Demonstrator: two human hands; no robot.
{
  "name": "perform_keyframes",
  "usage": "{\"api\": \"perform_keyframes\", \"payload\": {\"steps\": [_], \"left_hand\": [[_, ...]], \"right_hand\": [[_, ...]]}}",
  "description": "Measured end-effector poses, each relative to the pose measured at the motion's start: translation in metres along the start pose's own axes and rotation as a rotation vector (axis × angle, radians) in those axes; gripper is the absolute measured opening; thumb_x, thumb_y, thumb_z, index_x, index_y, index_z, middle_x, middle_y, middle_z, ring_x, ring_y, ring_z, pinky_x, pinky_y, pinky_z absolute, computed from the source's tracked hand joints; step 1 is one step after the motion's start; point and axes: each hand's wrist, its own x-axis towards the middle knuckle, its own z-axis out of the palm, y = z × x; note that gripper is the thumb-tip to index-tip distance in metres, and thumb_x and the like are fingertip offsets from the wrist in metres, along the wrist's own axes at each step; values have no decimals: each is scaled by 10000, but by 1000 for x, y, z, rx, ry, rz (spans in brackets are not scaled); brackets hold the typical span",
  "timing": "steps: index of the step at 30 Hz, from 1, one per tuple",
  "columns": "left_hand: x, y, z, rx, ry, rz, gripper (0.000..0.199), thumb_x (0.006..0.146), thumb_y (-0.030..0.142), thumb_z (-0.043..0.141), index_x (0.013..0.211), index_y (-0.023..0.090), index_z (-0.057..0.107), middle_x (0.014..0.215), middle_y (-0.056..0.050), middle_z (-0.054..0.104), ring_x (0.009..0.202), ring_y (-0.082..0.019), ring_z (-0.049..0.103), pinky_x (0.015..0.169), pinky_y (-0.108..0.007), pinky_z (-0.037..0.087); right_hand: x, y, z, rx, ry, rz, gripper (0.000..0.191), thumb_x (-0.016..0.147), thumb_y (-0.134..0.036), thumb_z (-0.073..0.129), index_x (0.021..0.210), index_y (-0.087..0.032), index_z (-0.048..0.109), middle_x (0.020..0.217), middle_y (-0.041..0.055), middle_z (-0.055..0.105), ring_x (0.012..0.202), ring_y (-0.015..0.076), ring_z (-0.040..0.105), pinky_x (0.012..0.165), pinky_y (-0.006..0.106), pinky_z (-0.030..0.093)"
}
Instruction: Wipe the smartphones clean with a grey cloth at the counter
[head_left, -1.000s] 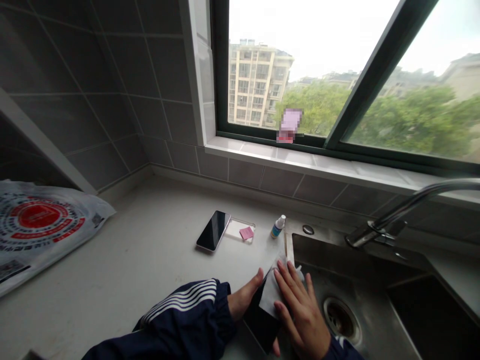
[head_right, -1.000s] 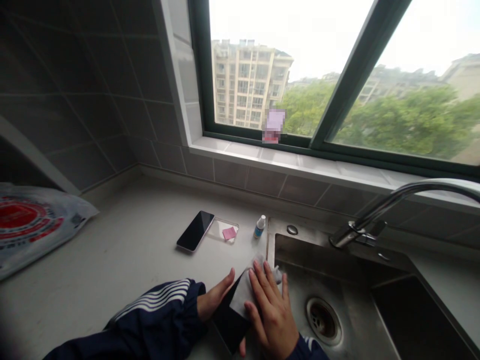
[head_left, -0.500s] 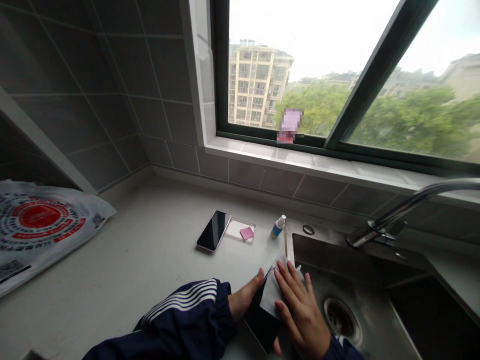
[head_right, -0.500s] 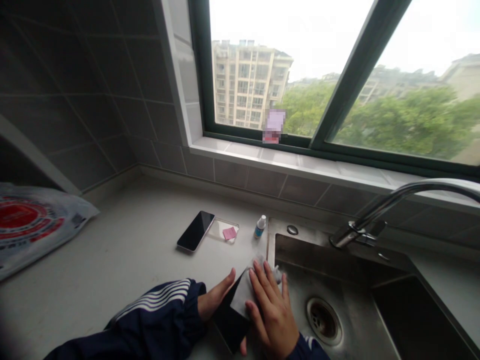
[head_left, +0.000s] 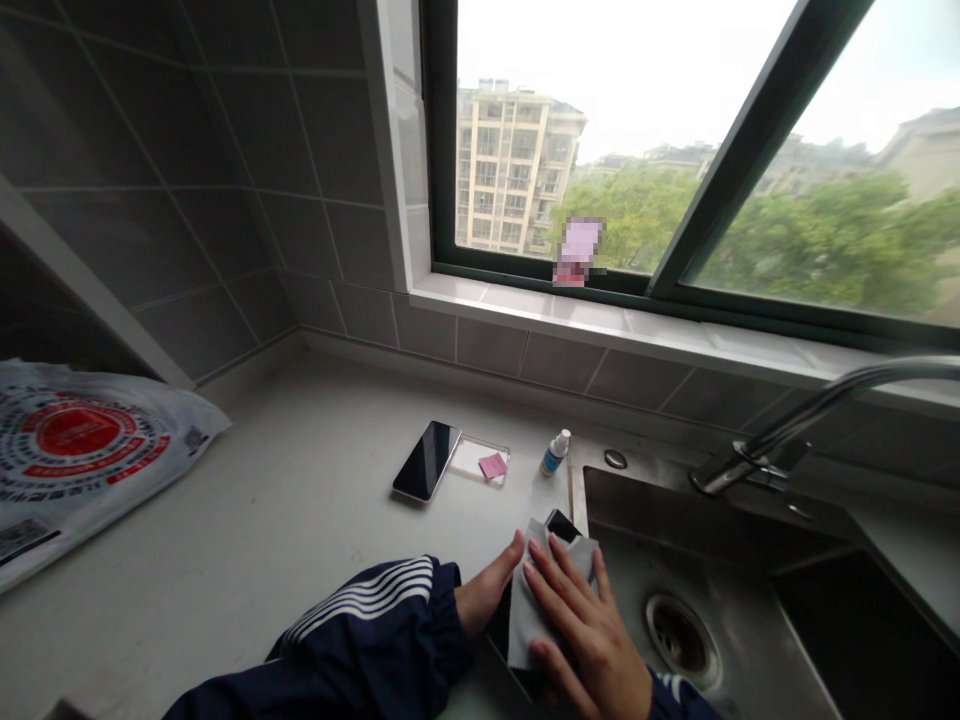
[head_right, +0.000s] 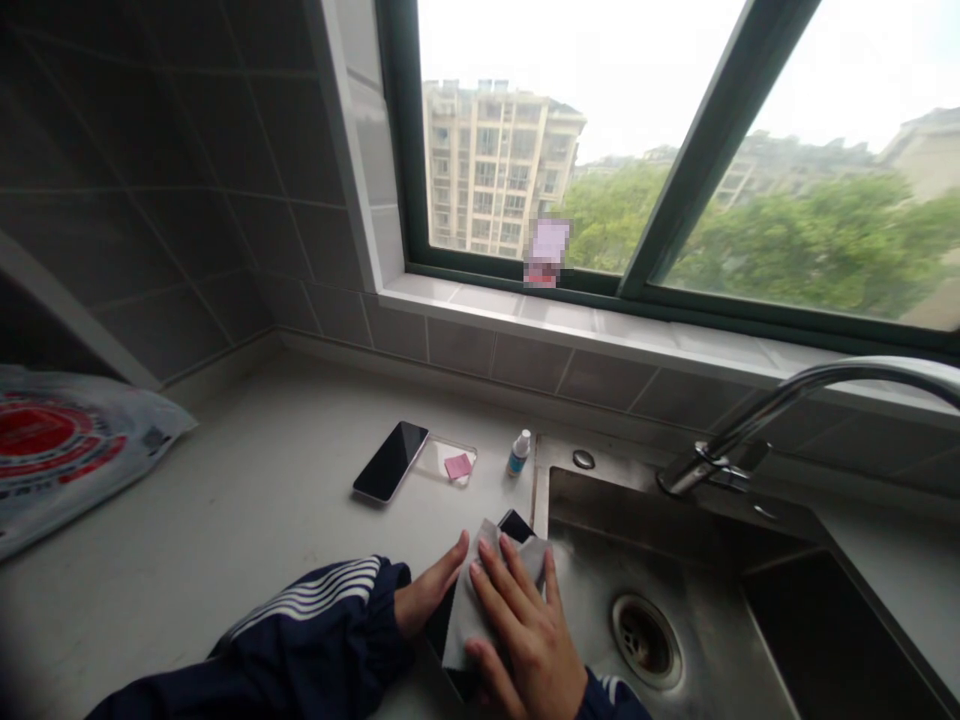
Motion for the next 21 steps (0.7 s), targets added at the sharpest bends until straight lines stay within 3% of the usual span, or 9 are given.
{"api": "perform_keyframes", "payload": {"steps": [7,14,21], "left_hand": [[0,5,7,7,-33,21,724,912,636,327,1360,97,510,1237,-141,650,1301,-255,488,1148,-389,241],[4,-3,0,-42,1,10,745,898,657,342,1382,107,481,1213,-150,655,1216,-272,555,1085,-405,323],[1,1,7,-36,17,3,724,898,643,368,1387,120,474,1176,-140,671,1170,-263,585,1047,-388,360]], "right_hand": [[-1,2,4,-23,-11,8,617,960,-347,461,1511,-129,288,1556,118,304,1458,337,195,1168,551,-69],[-1,2,6,-21,-14,35,613,968,-353,447,1519,-151,271,1560,98,298,1465,316,183,1174,528,-75],[-1,0,2,16,9,44,582,980,-354,430,1510,-151,299,1549,107,320,1455,316,214,1180,533,-37]]}}
